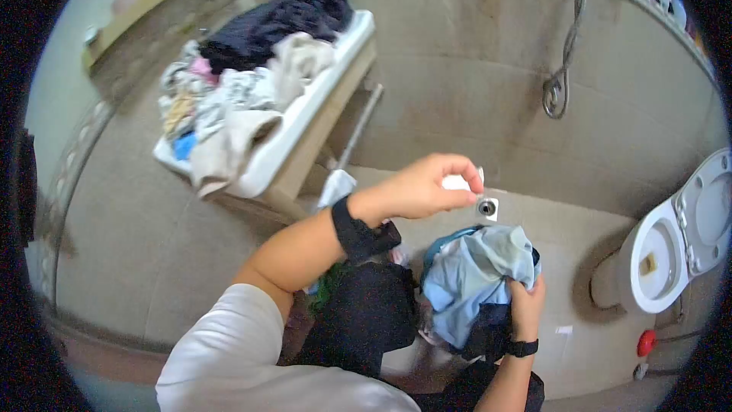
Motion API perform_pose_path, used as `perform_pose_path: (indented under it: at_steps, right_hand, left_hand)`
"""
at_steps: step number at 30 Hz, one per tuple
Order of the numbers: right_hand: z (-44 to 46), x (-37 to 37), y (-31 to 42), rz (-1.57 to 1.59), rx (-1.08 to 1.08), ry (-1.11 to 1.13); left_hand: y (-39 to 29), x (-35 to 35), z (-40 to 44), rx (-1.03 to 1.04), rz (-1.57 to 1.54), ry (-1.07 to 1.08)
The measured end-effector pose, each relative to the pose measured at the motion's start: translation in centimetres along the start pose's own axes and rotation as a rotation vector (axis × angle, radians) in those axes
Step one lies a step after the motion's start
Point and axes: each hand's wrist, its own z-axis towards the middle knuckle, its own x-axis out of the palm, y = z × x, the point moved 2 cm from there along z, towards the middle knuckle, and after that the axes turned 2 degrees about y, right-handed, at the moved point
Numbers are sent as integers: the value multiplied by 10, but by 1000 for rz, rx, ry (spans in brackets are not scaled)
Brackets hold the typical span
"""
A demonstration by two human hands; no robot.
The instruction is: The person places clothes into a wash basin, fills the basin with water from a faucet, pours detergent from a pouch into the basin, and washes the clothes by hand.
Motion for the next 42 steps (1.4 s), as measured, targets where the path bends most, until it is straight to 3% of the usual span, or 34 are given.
perform_pose_path:
  at_steps: [1, 5, 7, 9, 11, 13, 15, 17, 19, 21, 24, 27, 28, 30, 31, 32, 33, 34, 36, 40, 42]
  right_hand:
    - [-7, 3, 8, 33, -20, 1]
    - [-16, 5, 12, 12, -75, 55]
    - [-25, 1, 7, -81, -117, -16]
    - [-35, 5, 14, -13, -131, -41]
    - [-36, 0, 16, 39, -120, -38]
    - [-45, -2, 27, 43, -143, -82]
    - [-52, -2, 45, 28, -172, -74]
    - [-57, 7, 66, 99, -244, -103]
    - [-51, 0, 62, -30, -319, -169]
    - [-46, 4, 56, -105, -286, -238]
    - [-47, 4, 30, -505, -116, -241]
    - [-55, -17, -72, -988, 130, -235]
    - [-68, -19, -88, -970, 285, -208]
    - [-88, -26, -121, -884, 588, -185]
    - [-96, -29, -135, -815, 737, -189]
    - [-104, -33, -146, -816, 755, -197]
    - [-114, -32, -157, -550, 883, -184]
    - [-122, -29, -163, -278, 995, -171]
    - [-133, -21, -170, -199, 1030, -209]
    - [-134, -2, -179, -201, 1035, -310]
    - [-130, 5, -180, -292, 1014, -341]
  left_hand:
    - [-29, -15, -11, 158, 110, -51]
    - [-155, -88, -66, 279, 663, -525]
    - [-172, -146, -92, 406, 1035, -749]
    - [-165, -198, -126, 165, 1323, -809]
    - [-121, -237, -148, -376, 1231, -593]
    - [-103, -234, -171, -535, 1385, -490]
    - [-120, -208, -176, -391, 1436, -820]
    - [-136, -173, -170, 5, 1461, -952]
    - [-142, -135, -157, 433, 1410, -864]
    - [-138, -91, -144, 625, 1346, -748]
    - [-106, -31, -127, 679, 1094, -437]
    - [-66, 15, -120, 570, 954, -286]
    - [-52, 25, -120, 576, 941, -277]
    - [-22, 42, -119, 341, 687, -104]
    - [-10, 51, -119, 343, 674, -93]
    - [6, 59, -119, 181, 673, 32]
    - [22, 69, -120, 18, 671, 158]
    - [40, 78, -119, 14, 661, 171]
    - [88, 100, -116, -192, 704, 520]
    - [153, 153, -106, -374, 679, 624]
    - [188, 179, -106, -612, 593, 605]
